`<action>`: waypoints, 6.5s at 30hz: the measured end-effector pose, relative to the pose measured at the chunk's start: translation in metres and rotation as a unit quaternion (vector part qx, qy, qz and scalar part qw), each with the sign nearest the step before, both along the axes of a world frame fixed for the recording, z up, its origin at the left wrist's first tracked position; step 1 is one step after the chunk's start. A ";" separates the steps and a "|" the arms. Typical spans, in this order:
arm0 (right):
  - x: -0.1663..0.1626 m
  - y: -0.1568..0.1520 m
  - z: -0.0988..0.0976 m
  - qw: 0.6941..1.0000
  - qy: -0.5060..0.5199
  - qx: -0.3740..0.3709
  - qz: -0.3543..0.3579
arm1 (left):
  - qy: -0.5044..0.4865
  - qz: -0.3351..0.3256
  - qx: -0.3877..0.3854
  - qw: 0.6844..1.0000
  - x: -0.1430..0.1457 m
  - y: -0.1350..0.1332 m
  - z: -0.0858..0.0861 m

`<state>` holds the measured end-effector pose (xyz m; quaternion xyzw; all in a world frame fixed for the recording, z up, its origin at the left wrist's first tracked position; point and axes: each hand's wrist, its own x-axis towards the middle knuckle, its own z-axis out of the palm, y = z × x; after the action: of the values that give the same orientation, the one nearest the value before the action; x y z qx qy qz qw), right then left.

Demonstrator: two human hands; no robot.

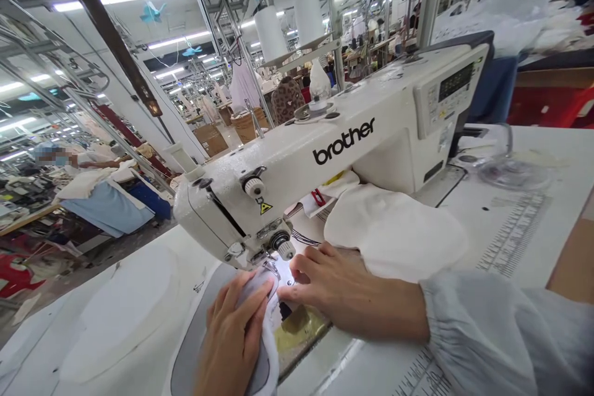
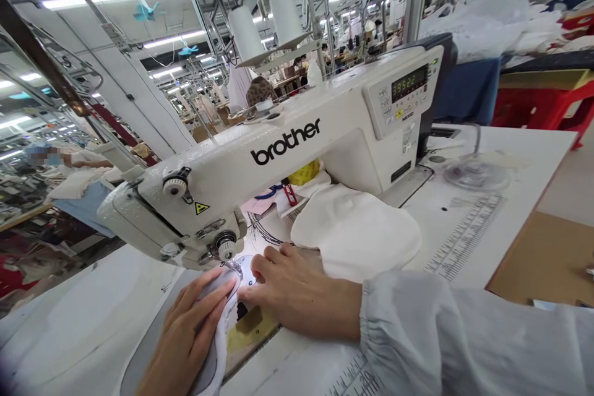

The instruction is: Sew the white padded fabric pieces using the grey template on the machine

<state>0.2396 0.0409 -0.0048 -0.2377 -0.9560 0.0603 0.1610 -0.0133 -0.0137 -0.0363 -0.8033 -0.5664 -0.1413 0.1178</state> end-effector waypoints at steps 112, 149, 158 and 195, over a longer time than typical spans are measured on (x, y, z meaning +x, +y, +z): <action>0.021 0.001 0.002 0.993 0.063 0.031 0.092 | 0.038 0.251 0.017 0.967 0.087 -0.021 0.002; 0.010 0.018 -0.003 0.996 0.027 0.029 0.084 | -0.097 0.227 -0.024 0.969 0.059 0.005 -0.013; 0.006 0.018 -0.007 0.996 0.029 0.041 0.068 | -0.093 0.209 -0.038 0.973 0.051 0.011 -0.011; -0.003 -0.001 0.001 0.998 -0.014 0.042 0.048 | -0.067 0.066 -0.115 0.989 0.022 0.029 0.017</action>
<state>0.2370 0.0396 -0.0033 -0.1855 -0.9702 0.0243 0.1540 0.0088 0.0150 -0.0194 -0.7614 -0.6369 -0.1205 -0.0040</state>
